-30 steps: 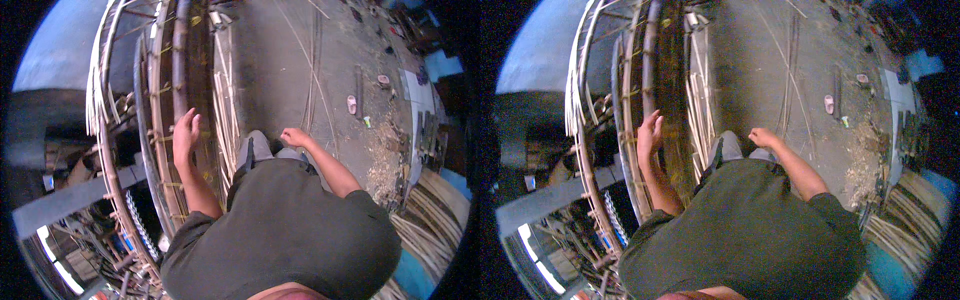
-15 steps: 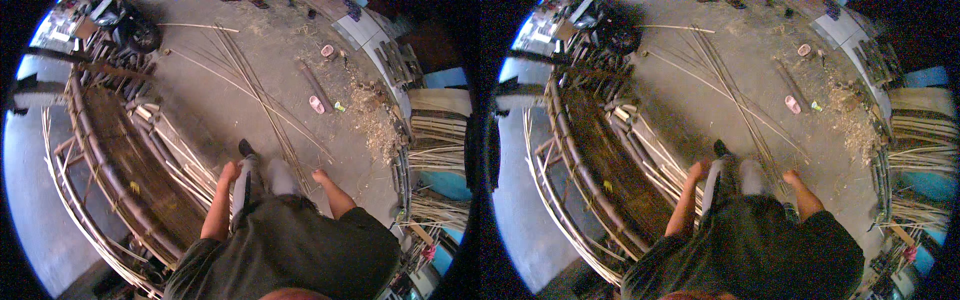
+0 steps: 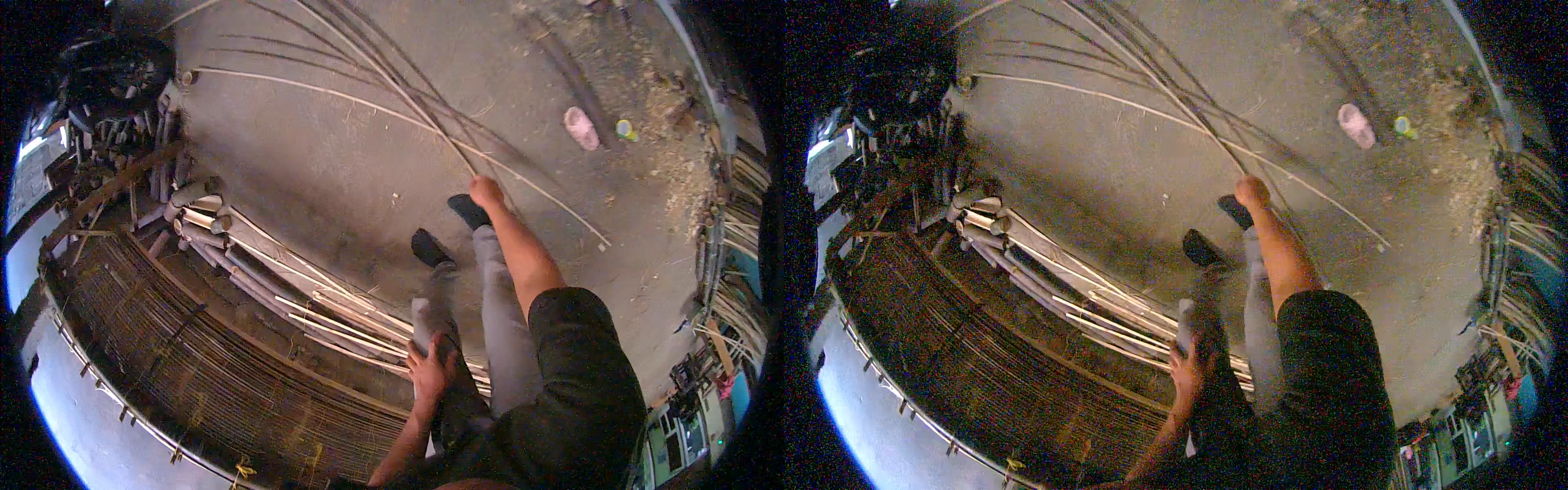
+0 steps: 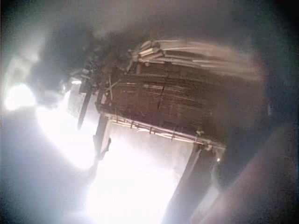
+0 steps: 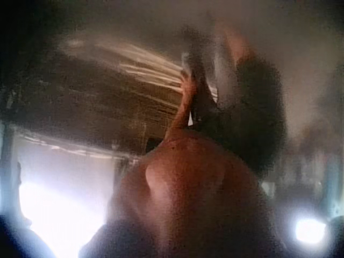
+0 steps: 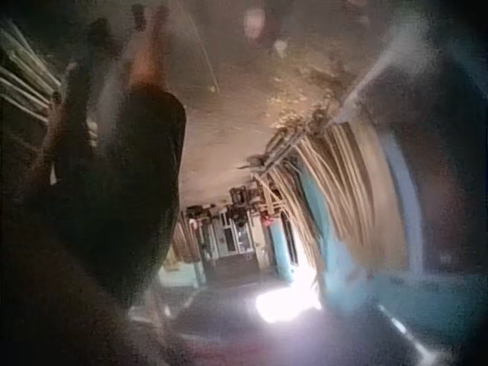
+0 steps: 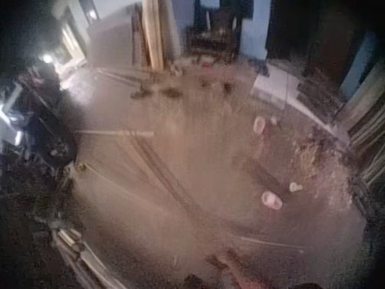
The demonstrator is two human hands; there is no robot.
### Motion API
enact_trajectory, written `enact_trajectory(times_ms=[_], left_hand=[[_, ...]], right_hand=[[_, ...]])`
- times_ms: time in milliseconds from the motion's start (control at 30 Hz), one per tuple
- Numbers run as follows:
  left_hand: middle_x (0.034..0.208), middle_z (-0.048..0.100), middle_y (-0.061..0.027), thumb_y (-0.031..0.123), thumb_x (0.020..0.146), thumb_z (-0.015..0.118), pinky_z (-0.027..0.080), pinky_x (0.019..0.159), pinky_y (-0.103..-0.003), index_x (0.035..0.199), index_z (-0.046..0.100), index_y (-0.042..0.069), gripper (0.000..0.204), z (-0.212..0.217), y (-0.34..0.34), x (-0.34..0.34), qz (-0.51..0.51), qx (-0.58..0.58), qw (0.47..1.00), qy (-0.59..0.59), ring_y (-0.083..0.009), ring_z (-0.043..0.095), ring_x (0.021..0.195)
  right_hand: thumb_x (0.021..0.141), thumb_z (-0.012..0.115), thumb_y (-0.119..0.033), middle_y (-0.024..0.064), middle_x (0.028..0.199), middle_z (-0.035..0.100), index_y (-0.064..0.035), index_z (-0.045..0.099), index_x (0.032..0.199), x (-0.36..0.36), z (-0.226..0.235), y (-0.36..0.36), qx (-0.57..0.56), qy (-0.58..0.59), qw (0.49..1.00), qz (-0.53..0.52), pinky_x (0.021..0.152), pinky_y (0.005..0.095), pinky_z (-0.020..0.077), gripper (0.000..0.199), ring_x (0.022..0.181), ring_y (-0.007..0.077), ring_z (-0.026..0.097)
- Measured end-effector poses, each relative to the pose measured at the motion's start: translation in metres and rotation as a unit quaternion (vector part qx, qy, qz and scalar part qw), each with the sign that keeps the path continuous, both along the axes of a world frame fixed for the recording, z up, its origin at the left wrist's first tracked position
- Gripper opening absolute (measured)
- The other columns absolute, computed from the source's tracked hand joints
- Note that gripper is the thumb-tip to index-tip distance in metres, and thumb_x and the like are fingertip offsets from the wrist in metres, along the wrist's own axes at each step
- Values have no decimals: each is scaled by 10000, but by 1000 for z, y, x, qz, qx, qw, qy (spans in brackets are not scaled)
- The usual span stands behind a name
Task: The person ties thin bamboo strips to a curved bamboo frame using yellow string. They wrap the string around the poles and tie knots repeatedly to secure the strips in place.
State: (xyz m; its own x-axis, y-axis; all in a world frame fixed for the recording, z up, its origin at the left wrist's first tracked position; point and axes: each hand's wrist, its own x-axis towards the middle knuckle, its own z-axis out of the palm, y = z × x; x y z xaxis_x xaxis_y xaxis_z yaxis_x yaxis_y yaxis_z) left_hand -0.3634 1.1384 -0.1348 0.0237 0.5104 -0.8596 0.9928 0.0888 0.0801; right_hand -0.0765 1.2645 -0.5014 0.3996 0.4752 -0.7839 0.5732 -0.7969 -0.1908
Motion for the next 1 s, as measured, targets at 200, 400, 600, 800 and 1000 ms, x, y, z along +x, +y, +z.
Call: enact_trajectory(times_ms=[200,400,600,800,1000], left_hand=[[1412,199,-332,470,823,629,359,913,-653,1399,339,366,653,-16,9,11,-11,32,999,25,-560,304,1214],[1406,227,-325,490,825,607,369,919,-635,1396,339,367,643,-6,14,20,-25,-5,999,24,-533,333,1212],[1403,235,-341,625,794,575,366,958,-609,1405,339,339,714,20,2,17,76,-79,994,15,-539,313,1258],[1365,329,-325,689,776,547,384,999,-495,1427,335,233,822,17,-17,-15,241,27,965,-97,-487,413,1224],[1283,490,-232,402,890,578,366,1014,-457,1357,432,114,567,177,110,2,275,402,837,-247,-378,464,1204]], right_hand=[[876,520,-306,152,1060,644,-131,633,1036,7,-106,33,-5,-97,994,49,861,498,472,263,1040,346,595],[931,476,-228,195,939,633,-83,583,989,30,-69,0,176,-120,977,4,745,504,477,189,900,402,608],[940,536,-260,153,798,610,-39,548,1010,12,218,36,340,-25,924,-173,660,379,475,232,720,285,609],[975,483,-296,65,707,536,-16,529,943,30,437,55,481,-5,868,-126,583,321,421,286,628,179,497],[1006,394,-328,-15,685,412,-78,464,914,-61,567,193,690,134,708,-67,515,246,356,276,581,94,404]])
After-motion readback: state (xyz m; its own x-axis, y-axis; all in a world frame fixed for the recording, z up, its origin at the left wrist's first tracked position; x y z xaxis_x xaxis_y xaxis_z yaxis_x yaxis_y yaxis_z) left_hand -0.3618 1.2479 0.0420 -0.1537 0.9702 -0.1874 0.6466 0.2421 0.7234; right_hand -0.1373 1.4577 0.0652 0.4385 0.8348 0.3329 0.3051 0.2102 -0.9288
